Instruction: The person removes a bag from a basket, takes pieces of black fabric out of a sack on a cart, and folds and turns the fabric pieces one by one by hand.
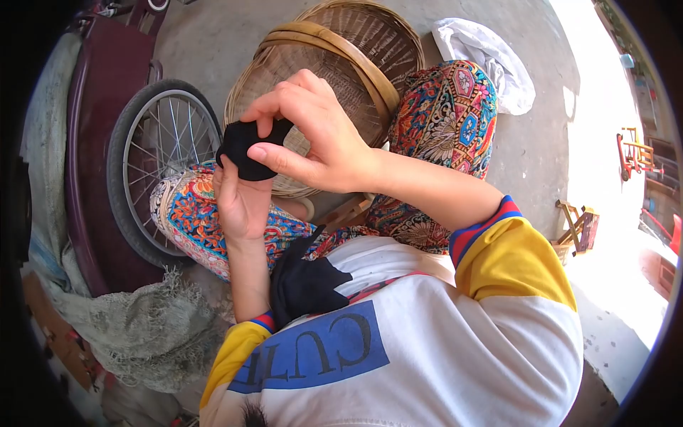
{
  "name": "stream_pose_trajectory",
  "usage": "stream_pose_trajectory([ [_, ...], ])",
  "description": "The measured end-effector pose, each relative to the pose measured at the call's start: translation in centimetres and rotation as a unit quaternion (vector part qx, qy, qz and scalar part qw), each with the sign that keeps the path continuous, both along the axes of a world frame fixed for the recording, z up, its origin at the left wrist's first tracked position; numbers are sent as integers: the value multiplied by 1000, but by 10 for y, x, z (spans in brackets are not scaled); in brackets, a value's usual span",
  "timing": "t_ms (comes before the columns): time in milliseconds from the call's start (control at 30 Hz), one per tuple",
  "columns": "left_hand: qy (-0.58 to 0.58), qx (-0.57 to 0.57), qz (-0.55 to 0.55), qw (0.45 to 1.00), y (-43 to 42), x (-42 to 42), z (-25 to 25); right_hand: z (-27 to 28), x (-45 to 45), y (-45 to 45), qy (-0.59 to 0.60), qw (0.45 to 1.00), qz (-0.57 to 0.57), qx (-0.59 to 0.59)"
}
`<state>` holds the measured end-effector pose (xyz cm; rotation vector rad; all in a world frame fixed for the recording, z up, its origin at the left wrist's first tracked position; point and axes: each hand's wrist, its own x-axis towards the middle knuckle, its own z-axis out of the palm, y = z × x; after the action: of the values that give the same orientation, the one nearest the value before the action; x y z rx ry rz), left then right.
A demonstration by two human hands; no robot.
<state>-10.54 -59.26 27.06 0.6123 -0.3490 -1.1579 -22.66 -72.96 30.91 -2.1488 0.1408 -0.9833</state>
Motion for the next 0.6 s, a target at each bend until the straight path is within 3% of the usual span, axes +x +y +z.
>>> stream_pose_trajectory([
  [100, -43, 26, 15, 999, -2, 0, 7, 1, 3, 5, 25, 998, -56, 3],
  [167, 30, 20, 16, 999, -3, 1, 5, -1, 5, 2, 35, 995, -86, -25],
  [233, 42, 2, 43, 998, -2, 2, -2, -4, 4, 1, 67, 997, -35, -4],
  [300, -61, 115, 105, 986, -3, 1, -4, -4, 2, 6, 112, 993, 15, 25],
  [400, -33, 167, 133, 976, -7, 0, -1, -10, 3, 16, 96, 993, 41, 61],
  [600, -71, 75, 78, 992, -5, 1, 2, -8, 3, 10, 82, 996, 22, 31],
])
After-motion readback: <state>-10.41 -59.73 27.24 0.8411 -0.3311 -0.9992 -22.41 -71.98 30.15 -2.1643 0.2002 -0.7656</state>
